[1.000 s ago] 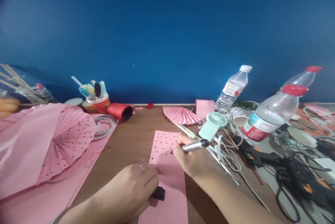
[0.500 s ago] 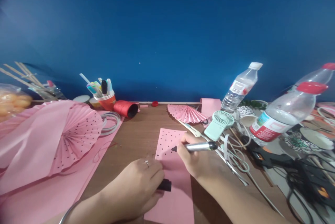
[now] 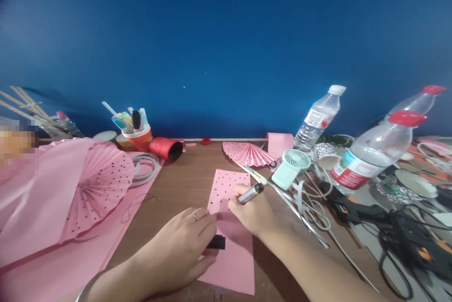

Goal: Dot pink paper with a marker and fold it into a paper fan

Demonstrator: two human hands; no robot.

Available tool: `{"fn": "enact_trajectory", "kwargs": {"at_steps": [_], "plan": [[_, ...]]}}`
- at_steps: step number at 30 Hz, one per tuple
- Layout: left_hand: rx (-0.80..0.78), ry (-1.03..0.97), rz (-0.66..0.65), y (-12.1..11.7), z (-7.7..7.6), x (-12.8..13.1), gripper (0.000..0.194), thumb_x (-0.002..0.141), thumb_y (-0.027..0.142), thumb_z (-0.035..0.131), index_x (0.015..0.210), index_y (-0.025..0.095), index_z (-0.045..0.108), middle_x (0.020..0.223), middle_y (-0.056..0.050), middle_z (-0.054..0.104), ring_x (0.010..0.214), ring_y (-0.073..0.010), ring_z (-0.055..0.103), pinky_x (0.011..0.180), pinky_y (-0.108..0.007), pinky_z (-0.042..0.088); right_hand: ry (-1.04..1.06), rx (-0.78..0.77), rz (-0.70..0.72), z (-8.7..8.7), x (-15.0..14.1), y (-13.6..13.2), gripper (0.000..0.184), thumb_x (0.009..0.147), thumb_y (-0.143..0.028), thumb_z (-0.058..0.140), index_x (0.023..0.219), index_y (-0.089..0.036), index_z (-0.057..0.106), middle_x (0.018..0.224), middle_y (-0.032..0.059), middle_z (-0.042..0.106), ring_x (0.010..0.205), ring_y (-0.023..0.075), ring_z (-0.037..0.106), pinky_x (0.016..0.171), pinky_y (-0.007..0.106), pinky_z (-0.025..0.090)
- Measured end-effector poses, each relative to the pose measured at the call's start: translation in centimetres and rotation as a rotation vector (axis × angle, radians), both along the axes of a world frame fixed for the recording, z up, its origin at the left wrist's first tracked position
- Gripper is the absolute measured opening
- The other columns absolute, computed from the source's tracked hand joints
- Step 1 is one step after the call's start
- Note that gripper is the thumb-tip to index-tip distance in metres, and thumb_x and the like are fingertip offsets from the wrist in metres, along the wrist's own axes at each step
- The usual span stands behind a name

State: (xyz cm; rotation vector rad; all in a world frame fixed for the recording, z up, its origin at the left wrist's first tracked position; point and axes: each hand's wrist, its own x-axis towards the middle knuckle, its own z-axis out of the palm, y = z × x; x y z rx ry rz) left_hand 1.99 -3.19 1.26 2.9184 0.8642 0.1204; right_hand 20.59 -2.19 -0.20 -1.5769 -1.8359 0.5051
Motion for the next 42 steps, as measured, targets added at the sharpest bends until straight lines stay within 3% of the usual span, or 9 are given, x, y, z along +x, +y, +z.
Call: {"fn": "enact_trajectory", "kwargs": {"at_steps": [6,11,17,26,32,37,39,42], "plan": [[-0.004,0.014,-0.028,0.0,-0.1,-0.1,0.021,0.074,0.03,0.05,0.089,0.015,0.052,0.093,-0.007,0.057,0.085,-0.0231,0.05,0.074,-0.039,0.042,0.061,0.056,-0.039,0.2,0.8,-0.4,0.024,0.072,-0.021,0.038,0.05,-0.02,0.028,0.044,-0.0052,0.031,0.043,0.0091,0.033,0.042,0.022,0.024],[-0.023,0.027,-0.031,0.1,0.0,-0.2,0.033,0.073,0.028,0.049,0.104,0.015,0.05,0.102,-0.008,0.056,0.09,-0.0244,0.049,0.079,-0.041,0.04,-0.087,0.015,-0.143,1.0,0.8,-0.2,0.028,0.064,-0.017,0.042,0.047,-0.019,0.02,0.043,-0.0058,0.022,0.041,0.0082,0.028,0.042,0.022,0.017],[-0.045,0.026,-0.038,0.2,0.0,-0.3,0.038,0.073,0.027,0.05,0.109,0.016,0.048,0.107,-0.007,0.054,0.091,-0.0243,0.048,0.081,-0.041,0.039,-0.086,0.04,-0.102,1.0,1.7,-0.7,0.023,0.068,-0.018,0.039,0.048,-0.019,0.026,0.043,-0.0054,0.028,0.042,0.0087,0.032,0.043,0.022,0.019],[-0.043,0.026,-0.044,0.2,0.1,-0.4,0.045,0.075,0.032,0.049,0.116,0.015,0.044,0.109,-0.009,0.054,0.093,-0.0251,0.048,0.082,-0.041,0.038,-0.138,-0.104,-0.137,2.0,0.7,-1.1,0.03,0.062,-0.014,0.042,0.048,-0.017,0.016,0.043,-0.0063,0.017,0.04,0.0069,0.024,0.043,0.023,0.015],[-0.049,0.032,-0.037,0.2,0.2,-0.4,0.043,0.075,0.03,0.049,0.115,0.016,0.046,0.109,-0.008,0.054,0.092,-0.0242,0.048,0.081,-0.041,0.039,-0.054,0.105,-0.184,0.0,2.1,-0.6,0.026,0.064,-0.017,0.037,0.049,-0.019,0.017,0.045,-0.005,0.022,0.043,0.0087,0.028,0.043,0.024,0.017],[-0.078,0.032,-0.028,0.3,0.1,-0.5,0.044,0.075,0.031,0.049,0.116,0.016,0.045,0.107,-0.007,0.056,0.093,-0.0243,0.048,0.083,-0.041,0.037,-0.111,0.014,-0.164,0.1,2.1,-0.4,0.03,0.063,-0.017,0.043,0.047,-0.019,0.017,0.043,-0.0054,0.021,0.041,0.0084,0.026,0.042,0.024,0.015],[-0.082,0.026,-0.024,0.2,0.0,-0.7,0.044,0.075,0.035,0.049,0.116,0.017,0.045,0.114,-0.008,0.052,0.1,-0.0253,0.046,0.089,-0.042,0.034,-0.023,0.058,-0.135,-0.2,2.3,-0.4,0.029,0.064,-0.018,0.042,0.047,-0.019,0.019,0.043,-0.0053,0.023,0.041,0.0087,0.028,0.042,0.023,0.018],[-0.072,0.013,-0.015,0.0,-0.1,-1.0,0.048,0.075,0.044,0.047,0.115,0.017,0.045,0.128,-0.008,0.042,0.114,-0.0268,0.036,0.097,-0.041,0.026,0.243,0.274,-0.131,-1.0,3.0,-0.4,0.026,0.07,-0.022,0.04,0.049,-0.02,0.027,0.045,-0.0045,0.031,0.044,0.0101,0.033,0.045,0.023,0.026]]}}
